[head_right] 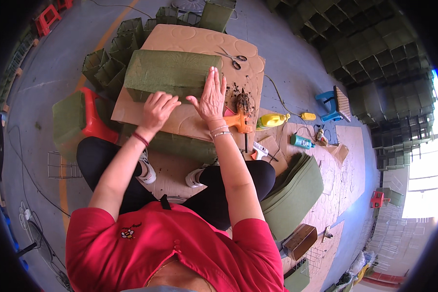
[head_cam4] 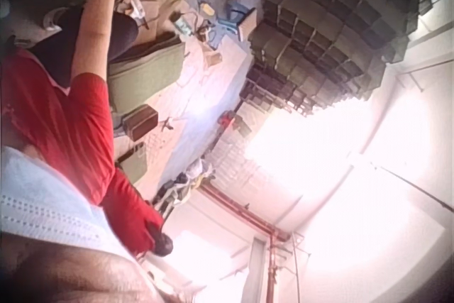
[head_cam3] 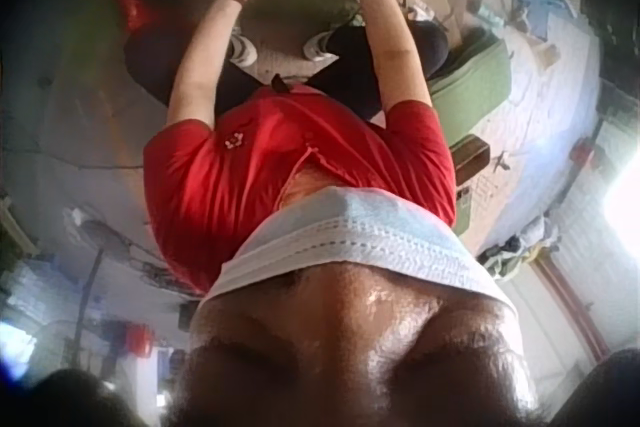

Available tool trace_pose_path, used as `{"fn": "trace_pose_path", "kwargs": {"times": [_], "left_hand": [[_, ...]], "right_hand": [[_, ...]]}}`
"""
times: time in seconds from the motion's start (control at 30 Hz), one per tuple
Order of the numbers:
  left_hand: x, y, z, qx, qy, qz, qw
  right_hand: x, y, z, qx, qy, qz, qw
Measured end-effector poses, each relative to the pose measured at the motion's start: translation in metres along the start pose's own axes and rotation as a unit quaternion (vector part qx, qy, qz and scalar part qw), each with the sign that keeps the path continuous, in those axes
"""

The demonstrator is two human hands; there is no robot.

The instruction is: Gluing green fabric lining onto a wire frame for a storage bin.

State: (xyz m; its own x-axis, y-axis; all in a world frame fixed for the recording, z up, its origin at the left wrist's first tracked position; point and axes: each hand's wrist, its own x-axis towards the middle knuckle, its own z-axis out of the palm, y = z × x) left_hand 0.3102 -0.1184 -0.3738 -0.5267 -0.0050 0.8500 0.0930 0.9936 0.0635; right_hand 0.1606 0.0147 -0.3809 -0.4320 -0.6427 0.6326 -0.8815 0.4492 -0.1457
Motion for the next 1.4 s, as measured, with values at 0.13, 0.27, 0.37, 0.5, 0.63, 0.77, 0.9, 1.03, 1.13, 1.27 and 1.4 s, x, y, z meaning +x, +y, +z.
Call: {"fn": "trace_pose_path", "kwargs": {"times": [0.13, 0.27, 0.37, 0.5, 0.63, 0.77, 0.9, 1.03, 1.13, 1.27, 1.4], "left_hand": [[-0.043, 0.032, 0.034, -0.326, -0.062, -0.507, 0.796], [-0.023, 0.036, 0.050, -0.560, 0.018, -0.578, 0.593], [-0.016, 0.028, 0.060, -0.595, 0.001, -0.572, 0.565], [-0.008, 0.026, 0.065, -0.600, -0.018, -0.594, 0.535], [0.003, 0.029, 0.070, -0.558, -0.028, -0.621, 0.550], [0.007, 0.036, 0.070, -0.568, -0.022, -0.613, 0.548], [0.003, 0.036, 0.073, -0.595, -0.026, -0.609, 0.524], [-0.005, 0.030, 0.072, -0.596, -0.005, -0.580, 0.555], [-0.005, 0.026, 0.069, -0.560, -0.016, -0.572, 0.599], [0.009, 0.028, 0.069, -0.543, 0.021, -0.573, 0.613], [-0.001, 0.037, 0.085, -0.554, -0.014, -0.532, 0.640]], "right_hand": [[0.000, 0.001, -0.002, 0.004, -0.006, -0.010, 1.000], [-0.002, 0.001, -0.005, -0.008, -0.015, -0.018, 1.000], [-0.001, -0.001, -0.004, 0.004, -0.018, -0.009, 1.000], [-0.001, -0.002, -0.005, 0.000, -0.016, -0.007, 1.000], [0.000, 0.000, -0.006, 0.008, -0.016, -0.012, 1.000], [-0.004, 0.005, -0.005, 0.019, -0.012, -0.006, 1.000], [-0.004, 0.003, -0.005, 0.023, -0.013, -0.014, 1.000], [-0.002, -0.005, -0.003, 0.030, -0.012, -0.020, 0.999], [0.004, -0.008, -0.002, 0.022, -0.020, -0.019, 0.999], [0.009, -0.004, -0.007, 0.021, 0.007, 0.004, 1.000], [-0.007, 0.014, -0.007, -0.019, -0.030, 0.001, 0.999]]}}
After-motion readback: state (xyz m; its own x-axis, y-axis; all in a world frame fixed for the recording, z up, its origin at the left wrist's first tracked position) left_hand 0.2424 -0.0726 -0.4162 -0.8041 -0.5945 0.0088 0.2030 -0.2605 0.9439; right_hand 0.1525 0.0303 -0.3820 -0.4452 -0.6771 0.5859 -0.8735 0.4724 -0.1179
